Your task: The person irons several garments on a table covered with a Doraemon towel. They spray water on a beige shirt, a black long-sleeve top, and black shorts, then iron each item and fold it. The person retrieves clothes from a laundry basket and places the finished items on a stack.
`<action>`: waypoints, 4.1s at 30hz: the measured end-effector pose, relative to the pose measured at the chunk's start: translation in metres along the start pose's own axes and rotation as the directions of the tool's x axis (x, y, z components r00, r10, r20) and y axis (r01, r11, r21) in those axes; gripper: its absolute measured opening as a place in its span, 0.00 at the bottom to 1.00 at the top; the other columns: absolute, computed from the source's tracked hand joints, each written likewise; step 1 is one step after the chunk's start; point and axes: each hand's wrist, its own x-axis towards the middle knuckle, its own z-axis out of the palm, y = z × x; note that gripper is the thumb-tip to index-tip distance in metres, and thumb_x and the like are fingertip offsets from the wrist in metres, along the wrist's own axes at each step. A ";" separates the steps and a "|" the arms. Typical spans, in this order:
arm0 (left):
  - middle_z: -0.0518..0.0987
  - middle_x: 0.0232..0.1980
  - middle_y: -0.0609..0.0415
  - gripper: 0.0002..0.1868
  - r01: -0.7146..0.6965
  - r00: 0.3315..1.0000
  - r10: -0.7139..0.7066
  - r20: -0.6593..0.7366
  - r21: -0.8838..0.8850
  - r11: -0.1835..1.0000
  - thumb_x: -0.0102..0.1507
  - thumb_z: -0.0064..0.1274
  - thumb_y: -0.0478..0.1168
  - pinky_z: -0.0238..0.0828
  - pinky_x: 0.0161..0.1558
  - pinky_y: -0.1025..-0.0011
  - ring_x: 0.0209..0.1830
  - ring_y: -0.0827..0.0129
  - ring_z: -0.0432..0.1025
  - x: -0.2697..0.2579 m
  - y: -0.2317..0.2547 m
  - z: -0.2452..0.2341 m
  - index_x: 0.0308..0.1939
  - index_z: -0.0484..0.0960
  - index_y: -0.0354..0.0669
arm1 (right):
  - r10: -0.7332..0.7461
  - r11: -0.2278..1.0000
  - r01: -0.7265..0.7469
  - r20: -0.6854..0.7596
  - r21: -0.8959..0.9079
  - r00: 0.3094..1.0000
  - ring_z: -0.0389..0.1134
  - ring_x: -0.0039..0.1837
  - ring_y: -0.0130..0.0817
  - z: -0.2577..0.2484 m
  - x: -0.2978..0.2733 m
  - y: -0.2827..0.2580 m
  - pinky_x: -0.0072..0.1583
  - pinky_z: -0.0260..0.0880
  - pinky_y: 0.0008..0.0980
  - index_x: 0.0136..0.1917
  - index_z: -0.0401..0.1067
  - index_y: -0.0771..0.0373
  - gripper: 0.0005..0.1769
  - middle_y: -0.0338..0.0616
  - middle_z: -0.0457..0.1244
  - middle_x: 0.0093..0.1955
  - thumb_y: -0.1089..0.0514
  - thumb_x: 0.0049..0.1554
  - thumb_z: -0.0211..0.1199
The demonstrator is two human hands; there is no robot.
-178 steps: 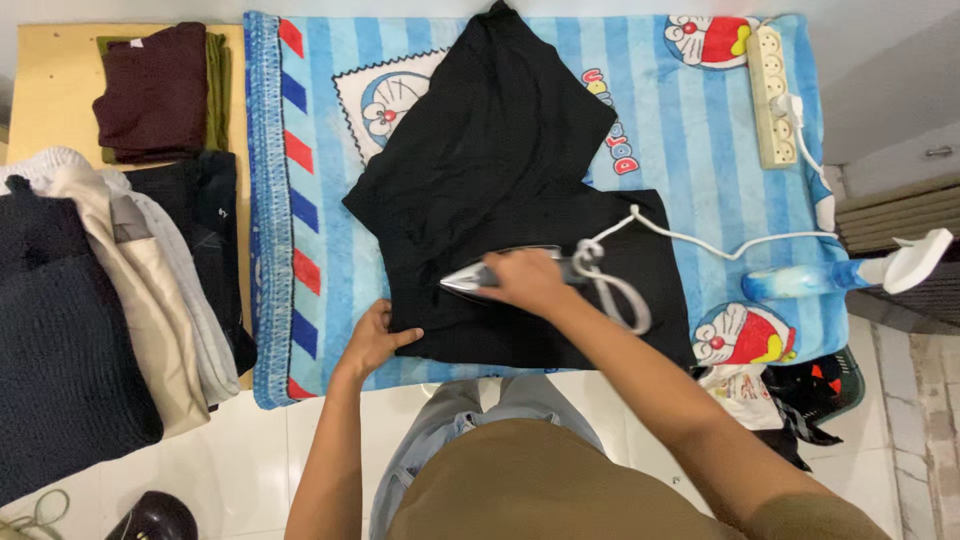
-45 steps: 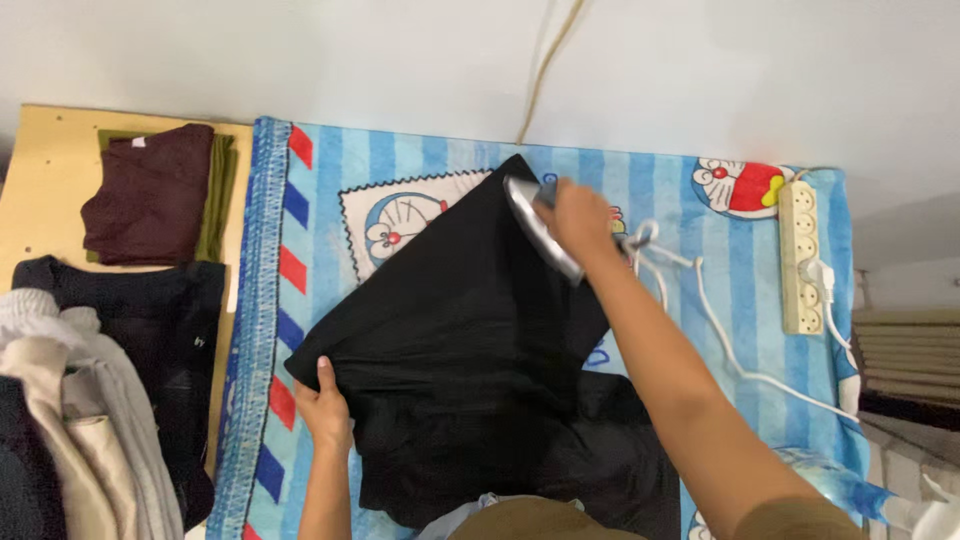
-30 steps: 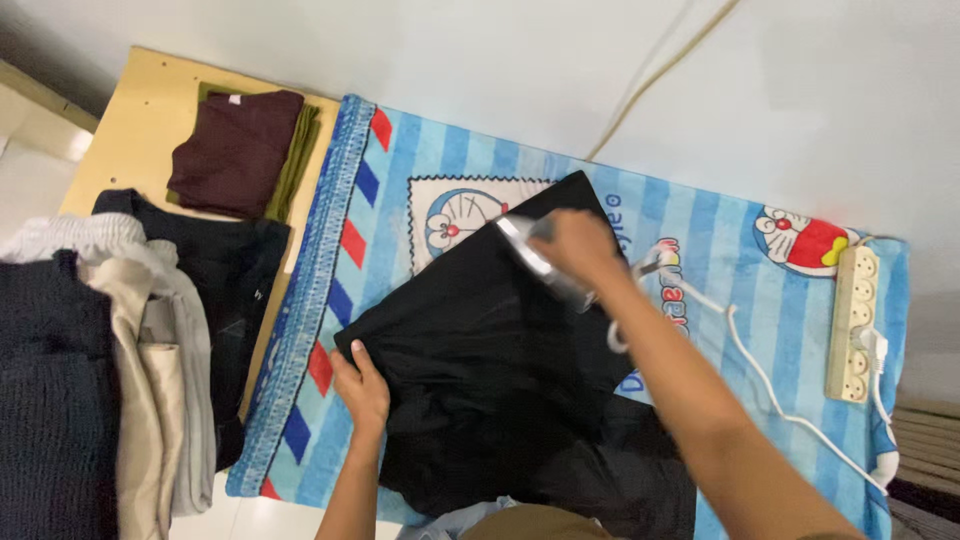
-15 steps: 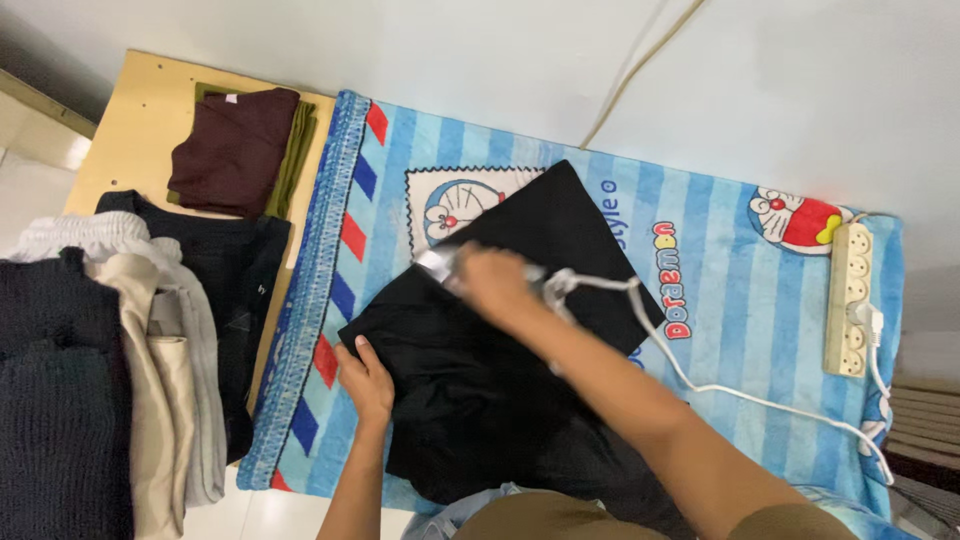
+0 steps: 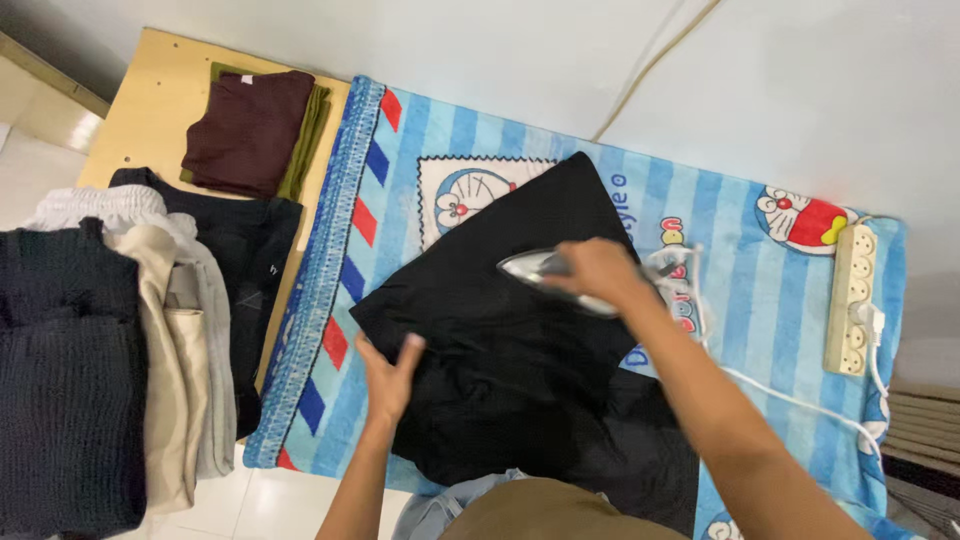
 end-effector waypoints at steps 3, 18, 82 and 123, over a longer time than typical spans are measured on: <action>0.67 0.64 0.27 0.51 0.053 0.993 -0.051 0.107 -0.022 0.998 0.55 0.67 0.36 0.61 0.63 0.58 0.63 0.44 0.67 -0.023 0.010 -0.006 0.70 0.46 0.31 | -0.098 0.993 0.095 0.049 0.072 0.994 0.73 0.46 0.54 0.018 -0.006 -0.068 0.50 0.72 0.52 0.49 0.77 0.60 0.29 0.56 0.70 0.41 0.33 0.49 0.70; 0.78 0.55 0.33 0.44 0.309 0.926 -0.305 0.221 0.017 0.951 0.54 0.63 0.34 0.69 0.60 0.64 0.54 0.56 0.75 -0.037 -0.019 -0.034 0.65 0.48 0.38 | 0.242 0.959 -0.241 0.009 0.148 0.970 0.73 0.50 0.46 0.016 -0.082 0.002 0.52 0.72 0.48 0.54 0.80 0.47 0.24 0.43 0.72 0.48 0.37 0.47 0.69; 0.69 0.76 0.45 0.44 -0.140 0.019 0.331 0.944 -0.325 0.935 0.54 0.57 0.38 0.50 0.78 0.63 0.79 0.57 0.59 0.027 0.226 0.034 0.76 0.65 0.42 | -0.476 0.415 0.415 -0.196 0.809 0.857 0.60 0.77 0.41 -0.023 -0.098 0.002 0.75 0.60 0.42 0.77 0.65 0.61 0.52 0.48 0.63 0.75 0.26 0.51 0.64; 0.80 0.62 0.47 0.13 -0.070 0.847 0.417 0.329 -0.710 0.701 0.69 0.44 0.22 0.69 0.70 0.66 0.65 0.62 0.74 0.211 0.160 0.088 0.53 0.78 0.36 | -0.035 0.888 0.354 -0.723 0.295 0.690 0.74 0.64 0.44 -0.103 -0.274 -0.100 0.65 0.74 0.37 0.64 0.73 0.61 0.28 0.47 0.69 0.65 0.56 0.53 0.76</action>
